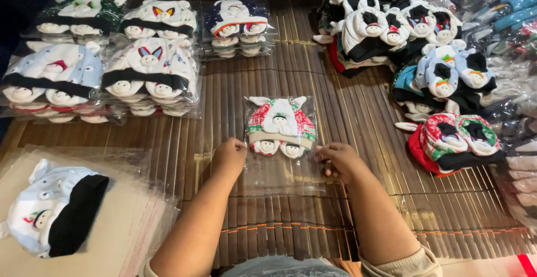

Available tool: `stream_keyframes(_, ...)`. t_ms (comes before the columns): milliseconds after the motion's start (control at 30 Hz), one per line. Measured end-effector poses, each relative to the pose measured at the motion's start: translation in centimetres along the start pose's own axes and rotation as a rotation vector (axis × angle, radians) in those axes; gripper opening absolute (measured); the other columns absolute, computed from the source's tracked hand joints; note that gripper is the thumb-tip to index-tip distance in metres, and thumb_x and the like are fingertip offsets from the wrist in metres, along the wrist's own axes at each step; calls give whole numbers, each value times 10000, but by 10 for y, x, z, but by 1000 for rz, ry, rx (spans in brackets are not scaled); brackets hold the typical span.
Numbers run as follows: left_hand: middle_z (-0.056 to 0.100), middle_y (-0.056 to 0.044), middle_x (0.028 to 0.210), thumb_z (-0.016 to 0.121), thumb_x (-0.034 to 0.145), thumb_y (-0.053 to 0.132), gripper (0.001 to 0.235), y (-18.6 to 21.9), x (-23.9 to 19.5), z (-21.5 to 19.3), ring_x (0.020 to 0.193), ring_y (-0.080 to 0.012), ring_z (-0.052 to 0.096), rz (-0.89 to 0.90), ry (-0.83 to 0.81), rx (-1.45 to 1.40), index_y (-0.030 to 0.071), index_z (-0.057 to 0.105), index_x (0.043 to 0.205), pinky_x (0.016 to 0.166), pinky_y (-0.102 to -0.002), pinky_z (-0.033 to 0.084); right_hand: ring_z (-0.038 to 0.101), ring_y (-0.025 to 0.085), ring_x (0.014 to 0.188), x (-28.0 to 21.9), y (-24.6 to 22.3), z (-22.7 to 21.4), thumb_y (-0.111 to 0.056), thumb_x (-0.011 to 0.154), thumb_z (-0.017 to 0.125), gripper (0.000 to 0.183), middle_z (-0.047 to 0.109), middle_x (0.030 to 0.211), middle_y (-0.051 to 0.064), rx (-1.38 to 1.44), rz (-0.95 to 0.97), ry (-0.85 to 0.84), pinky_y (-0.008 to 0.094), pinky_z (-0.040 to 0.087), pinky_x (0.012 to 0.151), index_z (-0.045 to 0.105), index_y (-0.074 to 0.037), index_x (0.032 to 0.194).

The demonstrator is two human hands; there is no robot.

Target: Packaging baby hats and mittens into clear plastic bags.

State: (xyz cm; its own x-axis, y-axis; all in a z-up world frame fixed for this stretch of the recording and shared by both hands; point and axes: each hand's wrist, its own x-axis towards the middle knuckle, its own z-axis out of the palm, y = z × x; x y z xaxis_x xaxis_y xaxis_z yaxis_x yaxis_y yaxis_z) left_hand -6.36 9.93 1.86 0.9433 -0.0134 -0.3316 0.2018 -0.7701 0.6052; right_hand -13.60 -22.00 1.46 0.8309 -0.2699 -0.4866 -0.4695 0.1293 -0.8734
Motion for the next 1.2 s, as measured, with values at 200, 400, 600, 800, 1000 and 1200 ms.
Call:
stream_keyframes(200,767,-145,1102,568,949,327,289,11,-13,-10,1164,-382,680,58,53,-55,139,731,1095,1011,-497,543,554,169,333,-29,-24,10,-178,883,729,315,679,867,204,45,34,-4,207,326,223,654,49,1088)
stream_keyframes(400,771,-117,1081,573,941,340,275,3,-4,-3,1155,-365,684,42,61,-64,161,725,1082,1005,-489,547,587,191,349,-17,-13,3,-96,875,728,289,696,859,240,47,14,-28,213,347,230,650,90,1082)
stream_keyframes(600,763,-108,1103,550,946,357,277,0,-4,-1,1141,-347,688,49,61,-41,170,703,1081,976,-485,560,644,243,383,4,9,-5,-63,904,702,272,706,869,263,6,-26,22,253,411,234,644,108,1107)
stream_keyframes(800,688,-175,1228,489,952,276,364,53,-31,-13,1111,-358,706,51,119,233,91,636,1228,950,-510,583,684,310,428,-5,9,-4,-69,916,710,293,707,857,280,-55,-77,78,315,488,270,649,132,1120)
stream_keyframes(1000,602,-45,882,597,848,229,92,114,13,49,844,-261,640,1091,686,349,172,655,891,680,-396,511,672,342,409,-11,14,-4,-106,922,702,302,711,784,283,-125,-66,104,361,550,291,663,128,1108)
stream_keyframes(1200,514,-115,1541,452,1032,311,419,168,-3,54,1508,-320,342,921,-38,557,201,600,1408,1230,-657,126,647,285,380,-13,16,-2,-88,881,715,304,689,742,246,-106,-57,108,306,484,249,667,127,1091)
